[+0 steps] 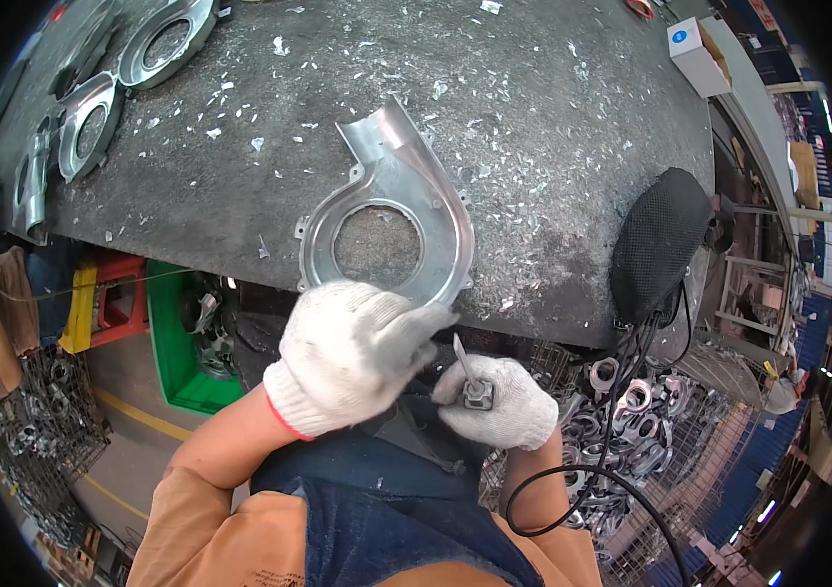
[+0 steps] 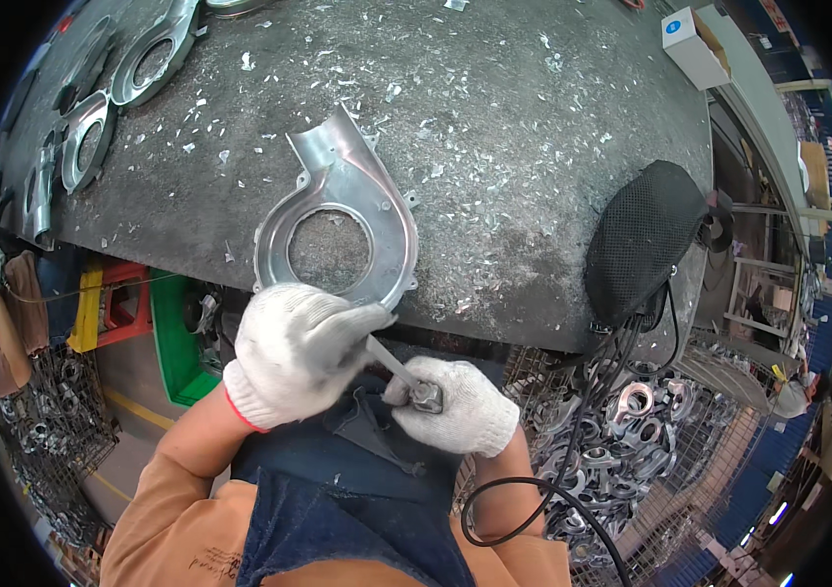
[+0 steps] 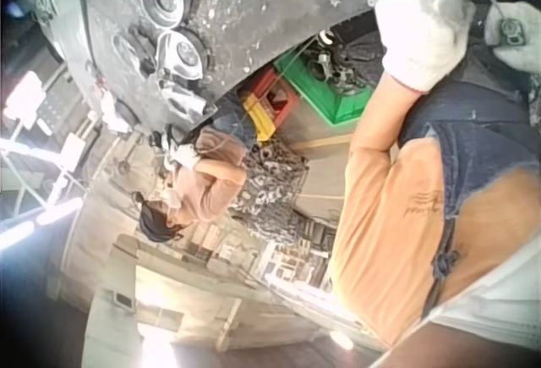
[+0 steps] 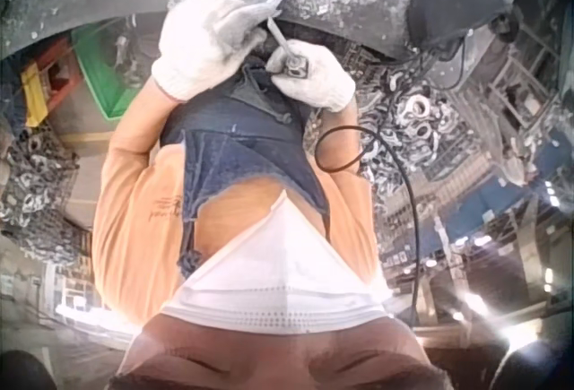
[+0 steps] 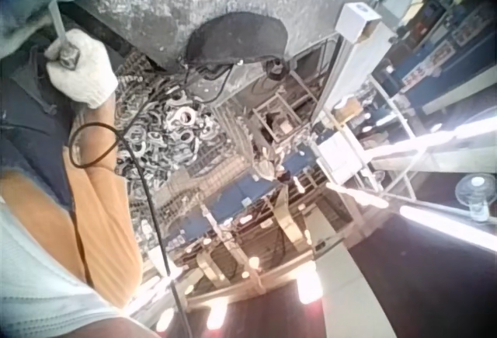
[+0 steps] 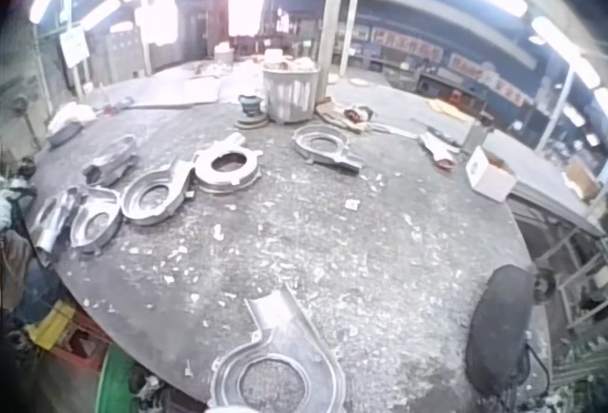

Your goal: The person smooths the edges of aluminum fan housing castings on a workbench using a hand file.

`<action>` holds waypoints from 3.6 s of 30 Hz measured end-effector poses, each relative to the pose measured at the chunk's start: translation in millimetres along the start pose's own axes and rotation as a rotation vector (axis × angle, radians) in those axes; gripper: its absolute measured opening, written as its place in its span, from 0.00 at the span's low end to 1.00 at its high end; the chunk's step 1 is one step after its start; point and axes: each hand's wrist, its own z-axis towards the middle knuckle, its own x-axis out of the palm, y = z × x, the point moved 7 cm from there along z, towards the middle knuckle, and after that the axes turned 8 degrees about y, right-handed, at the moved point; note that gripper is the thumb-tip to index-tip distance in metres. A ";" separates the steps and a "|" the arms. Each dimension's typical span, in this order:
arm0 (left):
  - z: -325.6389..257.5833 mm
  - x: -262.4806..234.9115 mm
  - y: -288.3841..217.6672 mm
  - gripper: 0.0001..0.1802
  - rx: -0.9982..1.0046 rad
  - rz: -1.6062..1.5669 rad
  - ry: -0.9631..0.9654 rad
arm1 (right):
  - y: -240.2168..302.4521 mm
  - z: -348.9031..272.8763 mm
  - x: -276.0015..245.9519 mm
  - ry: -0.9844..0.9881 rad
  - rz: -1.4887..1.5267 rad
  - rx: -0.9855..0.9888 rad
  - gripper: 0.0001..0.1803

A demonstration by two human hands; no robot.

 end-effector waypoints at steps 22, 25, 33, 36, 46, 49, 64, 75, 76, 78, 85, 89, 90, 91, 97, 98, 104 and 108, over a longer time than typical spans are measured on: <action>-23.8 -30.7 8.4 0.18 0.204 -0.135 0.068 | 35.8 -14.9 -12.7 -0.584 -0.248 -0.099 0.09; -16.1 -29.8 17.2 0.23 -0.056 -0.146 0.294 | 63.7 -12.1 -8.7 -0.572 -0.437 -0.051 0.11; 8.3 -62.3 1.6 0.40 -0.065 -0.265 0.228 | 64.3 -5.2 -15.3 -0.597 -0.438 -0.072 0.11; 11.4 -66.7 0.7 0.39 -0.032 -0.168 0.201 | 62.9 0.0 -7.2 -0.474 -0.424 -0.089 0.11; 1.8 -66.6 1.8 0.35 0.241 0.043 0.125 | 16.8 2.6 15.2 0.559 -0.003 0.023 0.11; 4.3 -65.7 2.1 0.30 0.255 0.321 0.209 | 14.0 -8.7 18.4 0.587 -0.571 0.189 0.11; 7.8 -59.0 -5.0 0.11 0.403 0.280 0.424 | 42.2 14.7 -9.4 0.284 -0.744 0.195 0.12; 13.8 -80.5 4.6 0.25 0.328 0.156 0.240 | 29.3 0.3 -7.2 -0.009 -0.482 -0.078 0.09; 14.9 -82.6 5.3 0.24 0.312 0.163 0.223 | 24.2 4.5 -4.5 -0.017 -0.498 -0.067 0.09; 14.9 -81.0 7.5 0.24 0.320 0.188 0.230 | 23.6 7.5 0.9 0.000 -0.493 -0.040 0.10; 17.5 -83.1 6.8 0.25 0.309 0.181 0.225 | 30.9 0.7 8.9 0.001 -0.502 -0.076 0.09; 22.1 -85.1 3.0 0.25 0.322 0.215 0.194 | 45.9 -8.7 -12.8 -0.275 -0.594 -0.124 0.09; 24.6 -86.0 2.0 0.24 0.326 0.209 0.214 | 50.7 -6.9 -13.4 -0.294 -0.607 -0.143 0.08; 25.4 -85.7 1.1 0.24 0.327 0.202 0.234 | 51.6 -5.6 -12.1 -0.297 -0.607 -0.142 0.08; 32.9 -87.7 6.0 0.27 0.285 0.136 0.244 | 60.1 1.2 -8.9 -0.471 -0.765 -0.154 0.10; 34.1 -88.5 5.6 0.27 0.287 0.141 0.245 | 61.3 2.0 -9.8 -0.493 -0.788 -0.142 0.11; 40.8 -87.4 5.1 0.29 0.149 0.125 0.340 | 66.3 6.2 -11.2 -0.677 -0.760 -0.131 0.17; 16.6 -80.2 11.6 0.38 0.050 0.042 0.338 | 65.9 6.3 -19.6 -0.721 -0.643 -0.122 0.18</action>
